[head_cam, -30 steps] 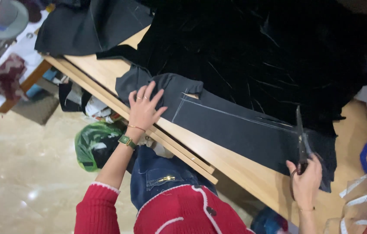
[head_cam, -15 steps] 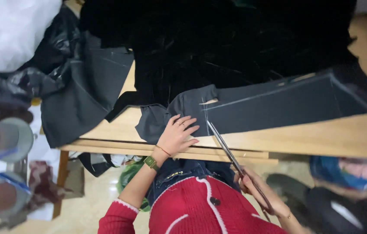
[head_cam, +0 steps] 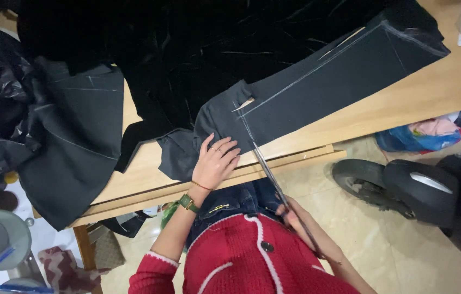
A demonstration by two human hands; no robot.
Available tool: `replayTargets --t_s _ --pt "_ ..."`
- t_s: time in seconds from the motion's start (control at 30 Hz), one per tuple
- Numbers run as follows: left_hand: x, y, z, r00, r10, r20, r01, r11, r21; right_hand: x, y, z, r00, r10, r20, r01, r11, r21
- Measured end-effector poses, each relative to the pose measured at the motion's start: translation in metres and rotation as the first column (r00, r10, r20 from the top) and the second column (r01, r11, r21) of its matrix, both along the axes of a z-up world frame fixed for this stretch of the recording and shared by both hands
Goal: Cutting black fabric with scissors along marked lines and folding the cut pieces.
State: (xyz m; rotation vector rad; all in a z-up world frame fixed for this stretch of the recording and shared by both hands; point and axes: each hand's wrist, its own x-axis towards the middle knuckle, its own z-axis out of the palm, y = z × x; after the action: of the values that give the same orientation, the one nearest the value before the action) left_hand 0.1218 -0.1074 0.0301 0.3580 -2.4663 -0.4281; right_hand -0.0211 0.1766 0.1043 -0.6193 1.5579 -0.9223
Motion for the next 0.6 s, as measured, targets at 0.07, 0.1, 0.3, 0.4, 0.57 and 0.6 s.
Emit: replayTargets --t_s 0.07,0.1,0.3,0.4,0.57,0.6 --pt "0.000 0.000 0.002 1.000 -0.008 0.000 0.008 1.000 0.010 0.008 -0.005 -0.033 0.997 -0.002 -0.080 0.002 1.000 -0.004" --pt "0.001 0.000 0.002 1.000 -0.012 0.000 0.012 1.000 0.018 0.012 -0.007 -0.050 0.987 -0.002 -0.159 0.000 1.000 -0.011" --pt "0.003 0.005 -0.026 0.989 0.062 0.133 -0.073 0.994 0.076 0.020 -0.035 -0.054 0.969 0.065 -0.240 -0.045 0.995 0.089" --pt "0.005 0.005 -0.027 0.990 0.049 0.132 -0.062 0.994 0.094 0.023 -0.045 -0.041 0.961 0.071 -0.267 -0.037 0.991 0.131" --pt "0.006 0.005 -0.036 0.989 0.044 0.141 -0.056 0.995 0.077 0.026 -0.050 -0.048 0.965 0.072 -0.250 -0.032 0.987 0.160" --pt "0.006 0.006 -0.037 0.989 0.044 0.142 -0.055 0.995 0.078 0.027 -0.050 -0.047 0.966 0.075 -0.248 -0.033 0.985 0.171"
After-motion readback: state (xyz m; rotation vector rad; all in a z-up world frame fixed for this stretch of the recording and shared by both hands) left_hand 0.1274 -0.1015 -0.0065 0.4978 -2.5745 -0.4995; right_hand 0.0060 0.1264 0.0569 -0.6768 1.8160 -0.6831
